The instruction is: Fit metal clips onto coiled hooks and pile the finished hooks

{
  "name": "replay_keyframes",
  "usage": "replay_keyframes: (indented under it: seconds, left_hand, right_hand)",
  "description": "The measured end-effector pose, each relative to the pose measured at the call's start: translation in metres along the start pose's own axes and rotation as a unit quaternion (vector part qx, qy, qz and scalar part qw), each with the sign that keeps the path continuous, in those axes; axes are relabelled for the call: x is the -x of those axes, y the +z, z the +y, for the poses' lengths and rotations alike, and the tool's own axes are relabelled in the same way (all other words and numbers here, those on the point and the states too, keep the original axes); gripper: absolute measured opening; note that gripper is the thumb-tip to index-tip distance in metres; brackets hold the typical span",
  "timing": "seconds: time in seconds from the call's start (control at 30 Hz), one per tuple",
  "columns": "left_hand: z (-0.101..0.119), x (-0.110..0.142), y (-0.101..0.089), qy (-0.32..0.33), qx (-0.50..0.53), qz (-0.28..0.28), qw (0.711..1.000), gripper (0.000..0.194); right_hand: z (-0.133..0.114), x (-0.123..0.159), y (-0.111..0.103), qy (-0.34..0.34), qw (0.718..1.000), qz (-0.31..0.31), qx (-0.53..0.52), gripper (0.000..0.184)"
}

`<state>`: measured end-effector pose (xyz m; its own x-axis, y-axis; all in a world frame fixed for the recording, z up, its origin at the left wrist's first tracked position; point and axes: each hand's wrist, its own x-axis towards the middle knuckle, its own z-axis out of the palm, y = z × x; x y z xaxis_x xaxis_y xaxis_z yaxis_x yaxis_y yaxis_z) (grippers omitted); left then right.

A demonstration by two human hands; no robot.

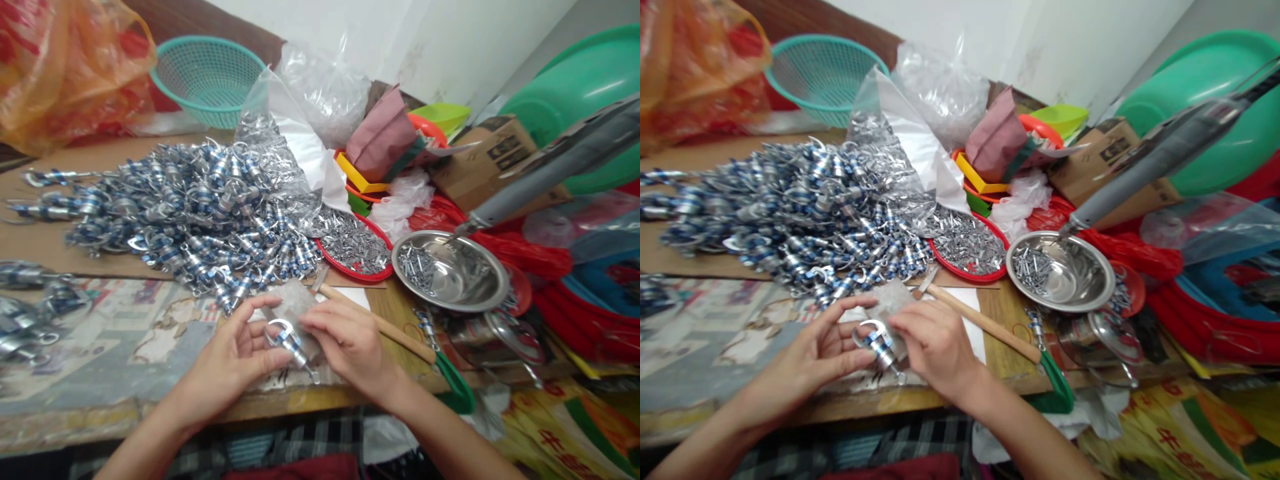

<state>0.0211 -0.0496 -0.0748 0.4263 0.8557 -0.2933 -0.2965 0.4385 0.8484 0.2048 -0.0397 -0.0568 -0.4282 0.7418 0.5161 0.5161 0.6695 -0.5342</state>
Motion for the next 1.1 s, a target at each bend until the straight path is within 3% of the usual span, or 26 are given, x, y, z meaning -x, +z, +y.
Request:
replay_keyframes:
  seconds: [0.1, 0.27, 0.37, 0.57, 0.7, 0.83, 0.9, 1.0, 1.07, 1.1]
  left_hand:
    - [-0.001, 0.000, 0.000, 0.006, 0.003, 0.002, 1.000, 0.062]
    - [-0.001, -0.001, 0.001, 0.016, 0.005, 0.003, 1.000, 0.060]
    - [-0.001, -0.001, 0.001, 0.020, 0.006, 0.002, 1.000, 0.059]
    - [-0.002, 0.000, 0.001, 0.017, 0.011, -0.006, 1.000, 0.061]
    - [-0.002, 0.000, 0.001, 0.023, 0.016, -0.005, 1.000, 0.061]
    - [0.000, 0.000, 0.003, 0.014, 0.016, 0.003, 1.000, 0.062]
    - [0.001, 0.001, 0.003, 0.013, 0.008, 0.009, 1.000, 0.063]
    - [0.000, 0.001, 0.004, 0.011, -0.002, 0.012, 1.000, 0.063]
    - [0.000, 0.001, 0.004, 0.011, -0.001, 0.012, 1.000, 0.063]
    - [0.000, 0.001, 0.004, 0.012, 0.001, 0.013, 1.000, 0.062]
  right_hand:
    - [-0.012, 0.001, 0.002, -0.022, 0.998, -0.035, 0.036, 0.022]
    - [-0.016, -0.011, -0.014, 0.095, 0.976, -0.193, 0.010, 0.015]
    - [-0.012, -0.019, -0.017, 0.139, 0.962, -0.232, -0.029, 0.012]
    - [-0.002, -0.022, 0.003, 0.116, 0.976, -0.182, -0.041, 0.012]
    - [-0.005, -0.016, 0.014, 0.136, 0.983, -0.111, -0.049, 0.017]
    - [0.004, -0.004, -0.002, 0.148, 0.987, 0.044, -0.035, 0.016]
    - [0.019, 0.007, -0.017, 0.181, 0.980, 0.075, 0.044, 0.015]
    - [0.042, 0.026, -0.034, 0.231, 0.952, -0.052, 0.193, 0.019]
    - [0.051, 0.036, -0.039, 0.253, 0.929, -0.133, 0.236, 0.018]
    - [0.051, 0.039, -0.041, 0.262, 0.924, -0.144, 0.239, 0.017]
